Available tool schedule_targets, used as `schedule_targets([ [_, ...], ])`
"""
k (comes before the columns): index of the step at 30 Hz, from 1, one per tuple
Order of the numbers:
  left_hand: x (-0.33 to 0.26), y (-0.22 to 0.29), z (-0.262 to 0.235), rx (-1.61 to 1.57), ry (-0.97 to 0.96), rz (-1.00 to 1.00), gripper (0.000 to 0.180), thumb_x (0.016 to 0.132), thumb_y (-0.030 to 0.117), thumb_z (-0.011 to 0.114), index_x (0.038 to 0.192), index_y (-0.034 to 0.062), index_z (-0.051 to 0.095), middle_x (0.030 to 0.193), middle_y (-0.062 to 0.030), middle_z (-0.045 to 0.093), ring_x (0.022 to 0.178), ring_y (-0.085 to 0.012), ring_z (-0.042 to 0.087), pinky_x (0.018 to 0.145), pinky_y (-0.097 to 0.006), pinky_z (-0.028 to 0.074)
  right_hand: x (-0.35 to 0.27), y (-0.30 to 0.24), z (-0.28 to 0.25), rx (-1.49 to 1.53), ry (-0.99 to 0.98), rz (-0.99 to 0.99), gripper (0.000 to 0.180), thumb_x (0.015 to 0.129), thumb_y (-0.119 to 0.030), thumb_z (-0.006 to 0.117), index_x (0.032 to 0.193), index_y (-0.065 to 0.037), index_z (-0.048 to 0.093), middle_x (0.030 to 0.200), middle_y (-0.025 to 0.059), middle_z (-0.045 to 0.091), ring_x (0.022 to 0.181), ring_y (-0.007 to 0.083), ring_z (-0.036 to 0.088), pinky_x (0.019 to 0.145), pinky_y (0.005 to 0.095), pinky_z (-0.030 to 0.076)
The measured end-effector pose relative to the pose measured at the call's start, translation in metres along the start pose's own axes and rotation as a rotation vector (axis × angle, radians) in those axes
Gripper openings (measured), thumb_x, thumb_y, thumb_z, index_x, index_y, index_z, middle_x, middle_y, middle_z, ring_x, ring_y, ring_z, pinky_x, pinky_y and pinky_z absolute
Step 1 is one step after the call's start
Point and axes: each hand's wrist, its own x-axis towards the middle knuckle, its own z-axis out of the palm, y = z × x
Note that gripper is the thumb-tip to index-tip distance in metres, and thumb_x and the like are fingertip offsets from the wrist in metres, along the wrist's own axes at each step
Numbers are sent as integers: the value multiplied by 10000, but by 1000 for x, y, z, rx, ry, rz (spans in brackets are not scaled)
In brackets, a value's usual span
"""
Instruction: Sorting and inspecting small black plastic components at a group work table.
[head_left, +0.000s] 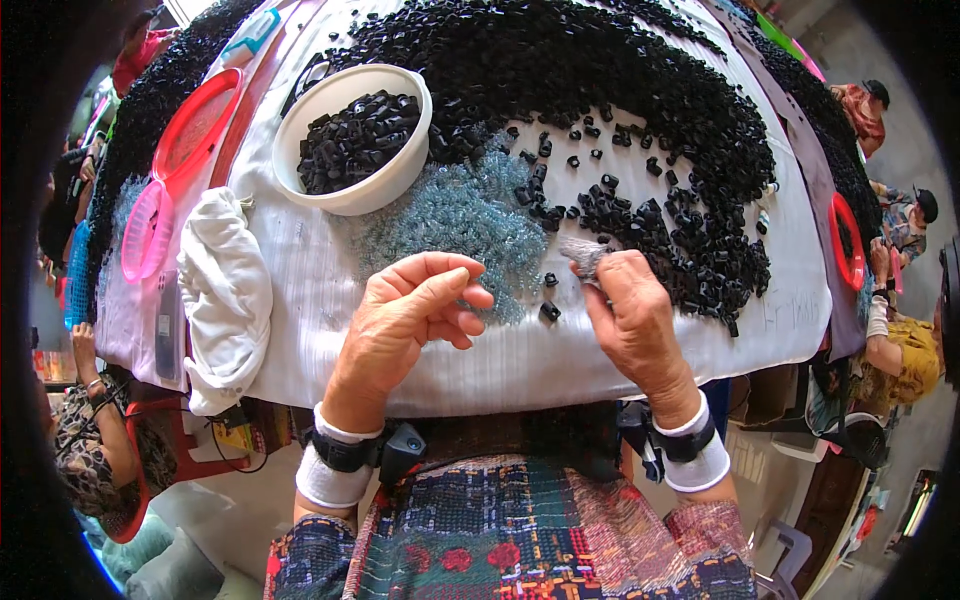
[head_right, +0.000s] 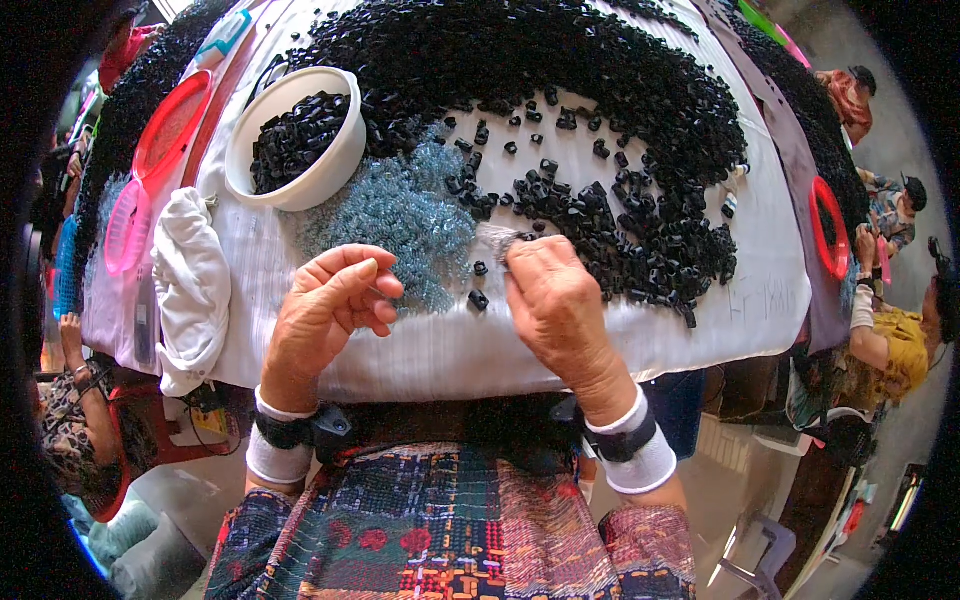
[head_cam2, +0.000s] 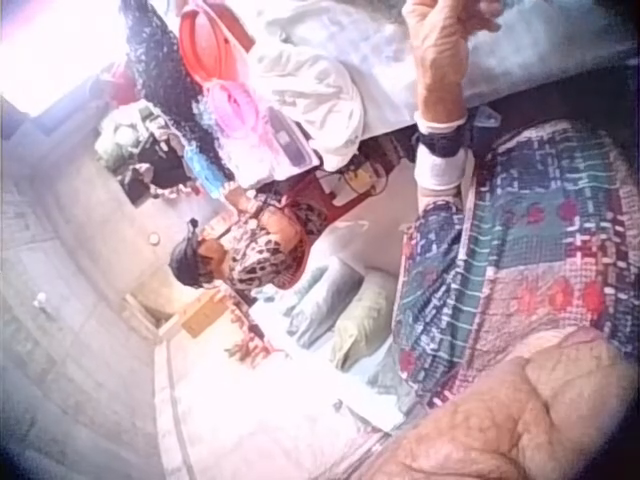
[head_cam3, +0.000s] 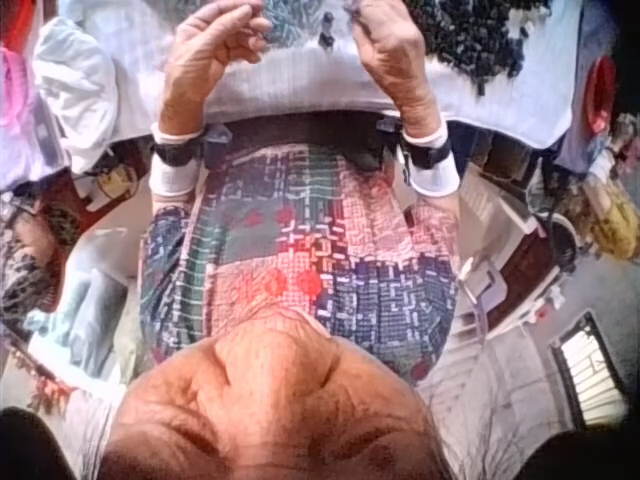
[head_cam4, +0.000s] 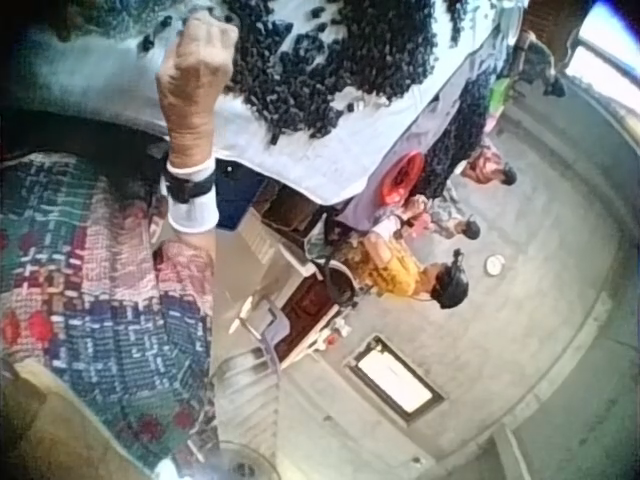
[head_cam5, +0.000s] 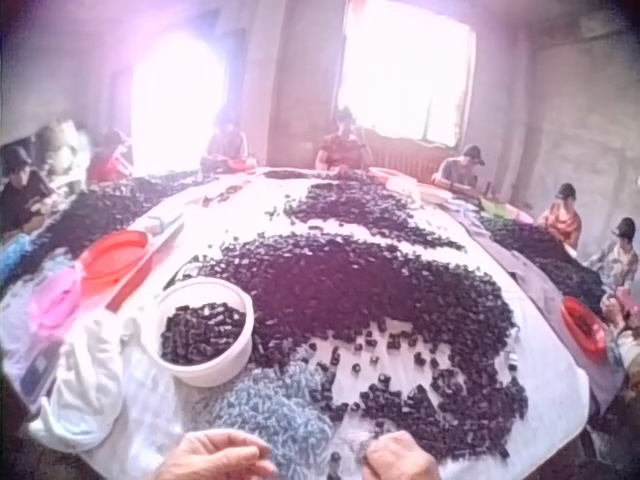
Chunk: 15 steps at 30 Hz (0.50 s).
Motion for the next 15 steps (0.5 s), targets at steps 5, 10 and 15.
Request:
schedule_targets([
  [5, -5, -2, -1, 4, -26, -12, 228, 903, 197, 601, 1048, 22, 619, 862, -91, 680, 675, -126, 660, 571, -244, 540, -1, -7, 6, -28, 50, -40, 208, 706, 40, 625, 907, -7, 596, 820, 129, 607, 808, 309, 574, 710, 377, 480],
  [10, -9, -5, -4, -7, -4, -8, 230, 904, 193, 601, 1051, 17, 617, 862, -98, 679, 676, -130, 663, 569, -242, 540, -1, -7, 10, -63, 51, 17, 222, 706, 47, 615, 922, 5, 589, 830, 139, 606, 809, 312, 573, 715, 377, 481],
  [15, -11, -8, -1, 22, -4, -31, 226, 911, 193, 584, 1054, 21, 609, 856, -94, 676, 677, -138, 659, 567, -259, 543, 2, -15, 11, -38, 55, -80, 198, 725, 84, 600, 915, 33, 578, 821, 168, 583, 794, 339, 555, 692, 396, 462],
])
